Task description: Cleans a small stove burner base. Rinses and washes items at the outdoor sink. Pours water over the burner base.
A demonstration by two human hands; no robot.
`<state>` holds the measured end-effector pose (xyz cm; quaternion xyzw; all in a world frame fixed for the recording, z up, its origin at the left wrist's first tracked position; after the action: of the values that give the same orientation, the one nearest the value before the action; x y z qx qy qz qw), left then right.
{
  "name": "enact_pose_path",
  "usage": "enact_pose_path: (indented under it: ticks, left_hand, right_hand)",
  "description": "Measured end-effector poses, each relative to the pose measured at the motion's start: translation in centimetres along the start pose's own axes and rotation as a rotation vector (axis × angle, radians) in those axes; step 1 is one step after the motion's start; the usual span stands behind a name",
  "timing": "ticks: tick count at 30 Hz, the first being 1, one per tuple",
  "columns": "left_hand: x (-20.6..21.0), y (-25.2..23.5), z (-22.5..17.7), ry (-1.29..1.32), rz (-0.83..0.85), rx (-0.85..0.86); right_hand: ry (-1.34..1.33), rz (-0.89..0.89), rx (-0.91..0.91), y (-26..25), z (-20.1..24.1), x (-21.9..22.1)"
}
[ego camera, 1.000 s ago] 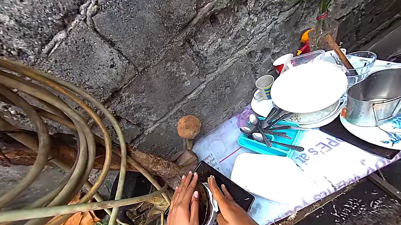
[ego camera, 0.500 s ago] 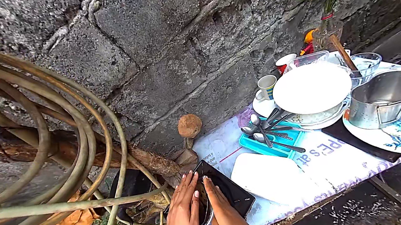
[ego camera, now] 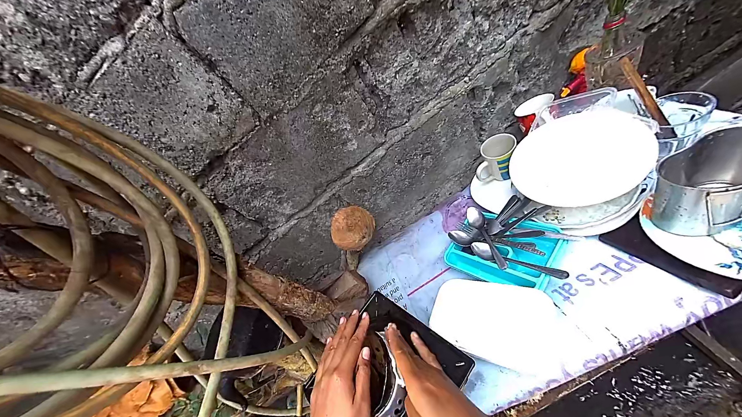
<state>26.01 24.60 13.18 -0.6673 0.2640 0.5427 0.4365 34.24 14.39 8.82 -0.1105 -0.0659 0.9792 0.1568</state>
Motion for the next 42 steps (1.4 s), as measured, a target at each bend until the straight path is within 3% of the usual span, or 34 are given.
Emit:
enact_pose_path:
  ticks: [2, 5, 8, 11, 14, 18, 24, 28, 33, 42]
  left_hand:
    - [0.1, 0.0, -0.1, 0.001, 0.002, 0.003]
    - [0.0, -0.1, -0.2, -0.006, 0.003, 0.001]
    - [0.0, 0.0, -0.2, -0.003, 0.004, -0.001]
    - [-0.1, -0.1, -0.2, 0.0, 0.003, -0.01]
    - [0.0, -0.1, -0.2, 0.004, 0.017, -0.023]
    - [0.0, -0.2, -0.3, 0.013, 0.025, -0.033]
    - [0.0, -0.4, -0.3, 0.024, 0.079, -0.06]
    - [-0.1, -0.5, -0.4, 0.032, 0.137, -0.08]
    - [-0.1, -0.4, -0.6, 0.033, 0.171, -0.087]
    - [-0.1, -0.4, -0.7, 0.057, 0.202, -0.1]
  right_hand:
    - [-0.002, 0.038, 0.022, 0.0, 0.1, 0.0]
    - [-0.116, -0.041, 0.039, -0.1, -0.2, -1.1]
    - [-0.107, 0.049, 0.063, -0.4, -0.1, -0.9]
    - [-0.105, -0.008, 0.036, -0.9, -0.2, -0.9]
    - [-0.098, 0.065, 0.042, -1.3, -0.4, -0.5]
    - [-0.083, -0.07, 0.045, -0.1, 0.0, -1.5]
    - [0.086, -0.084, 0.032, 1.2, 0.7, 1.0]
    - [0.09, -0.162, 0.07, 0.7, -0.5, -2.1]
    - [0.197, 0.169, -0.097, -2.7, -1.2, -6.6]
    - [0.095, 0.444, -0.263, -6.7, -0.5, -4.4]
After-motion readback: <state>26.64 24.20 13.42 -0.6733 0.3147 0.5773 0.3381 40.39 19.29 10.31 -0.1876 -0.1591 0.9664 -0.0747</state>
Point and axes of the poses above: each hand's wrist, its own y-axis away from the middle knuckle, its own x-axis out of the palm, z = x × y, the point moved 7 cm from there along -y, towards the middle knuckle, and after that the axes turned 9 degrees about -y, right-handed, at the moved point
